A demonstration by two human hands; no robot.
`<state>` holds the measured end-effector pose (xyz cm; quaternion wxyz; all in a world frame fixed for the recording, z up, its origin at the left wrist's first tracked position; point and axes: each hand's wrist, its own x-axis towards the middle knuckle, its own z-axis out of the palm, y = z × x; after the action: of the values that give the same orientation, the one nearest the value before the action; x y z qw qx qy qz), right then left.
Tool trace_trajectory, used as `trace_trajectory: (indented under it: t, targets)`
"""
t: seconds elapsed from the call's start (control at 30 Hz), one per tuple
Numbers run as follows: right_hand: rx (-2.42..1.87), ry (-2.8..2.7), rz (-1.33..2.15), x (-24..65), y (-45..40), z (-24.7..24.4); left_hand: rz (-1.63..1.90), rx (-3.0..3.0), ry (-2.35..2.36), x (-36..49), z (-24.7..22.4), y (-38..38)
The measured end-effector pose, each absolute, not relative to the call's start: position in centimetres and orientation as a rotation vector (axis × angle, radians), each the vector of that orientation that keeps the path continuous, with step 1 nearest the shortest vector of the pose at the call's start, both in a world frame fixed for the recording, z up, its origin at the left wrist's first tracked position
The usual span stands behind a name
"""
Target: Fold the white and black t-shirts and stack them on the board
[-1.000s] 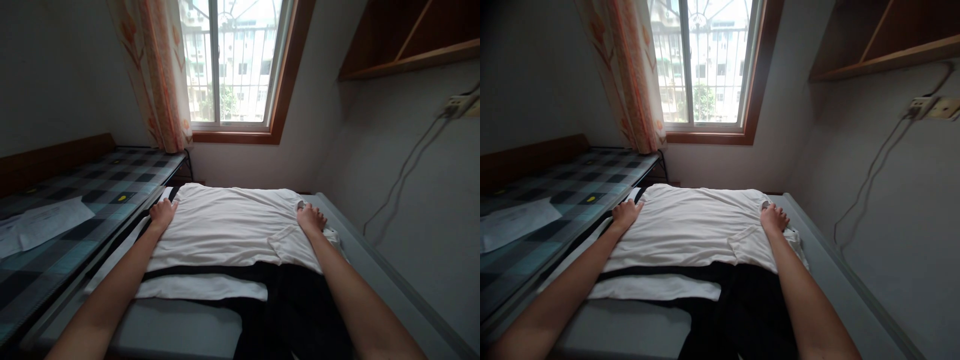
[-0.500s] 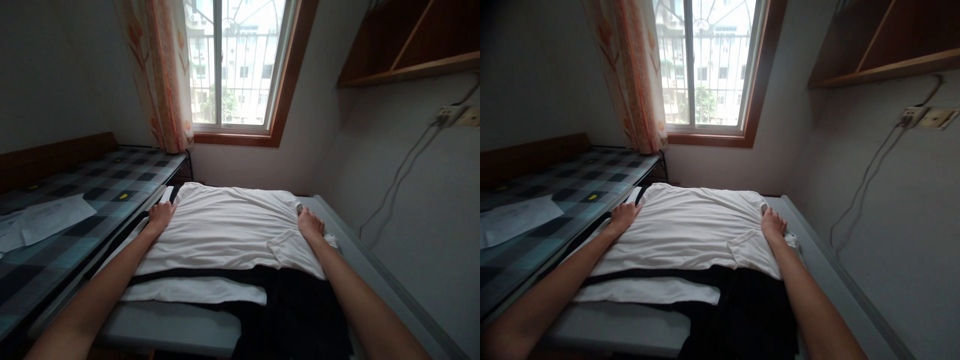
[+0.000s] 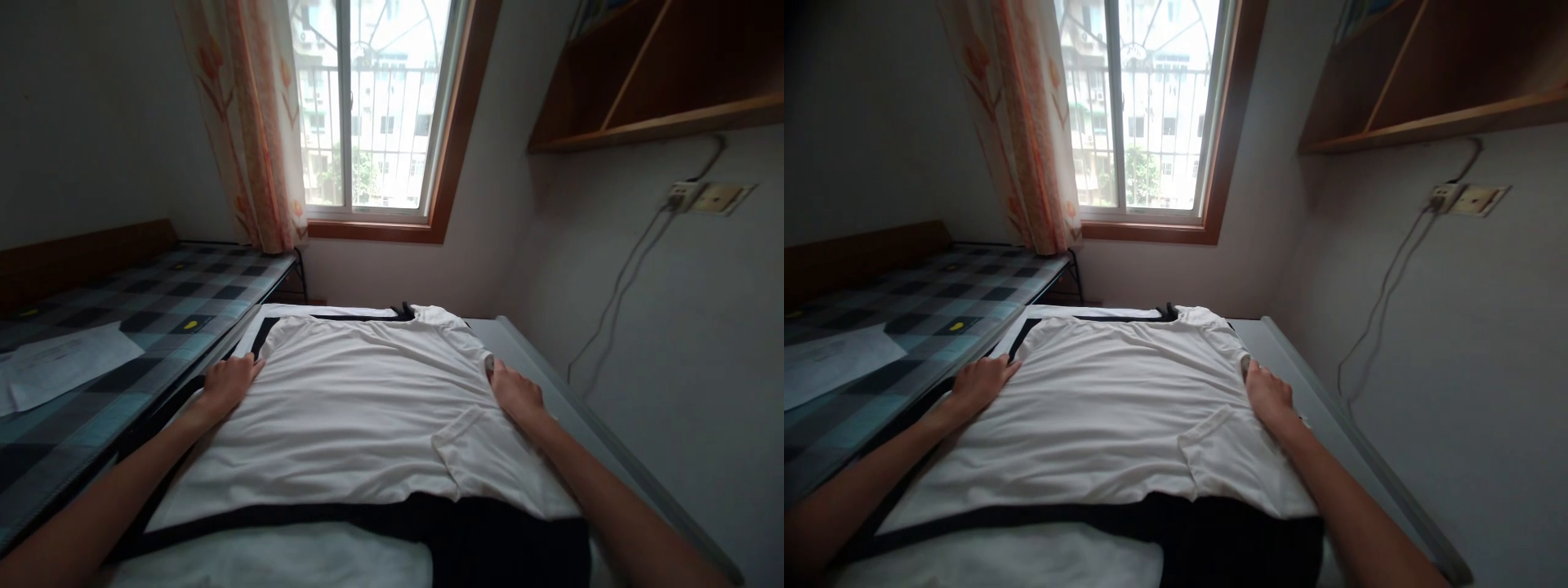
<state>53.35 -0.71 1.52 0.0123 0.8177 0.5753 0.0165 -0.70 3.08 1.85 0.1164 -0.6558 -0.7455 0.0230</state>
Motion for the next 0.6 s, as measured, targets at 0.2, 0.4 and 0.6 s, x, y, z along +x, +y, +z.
trace_trajectory:
  t: [0.2,0.4,0.6]
  targets:
    - [2.443,1.841,0.031,54.2,-1.7,3.0,-0.026,-1.957,-2.115,-0.6,3.5,2.7]
    - [2.480,1.938,0.380,52.1,1.3,6.5,-0.302,-2.341,-1.768,3.7,3.0,6.6]
    - [2.505,2.148,0.401,49.7,6.8,7.7,-0.342,-2.520,-1.800,6.7,0.4,10.5]
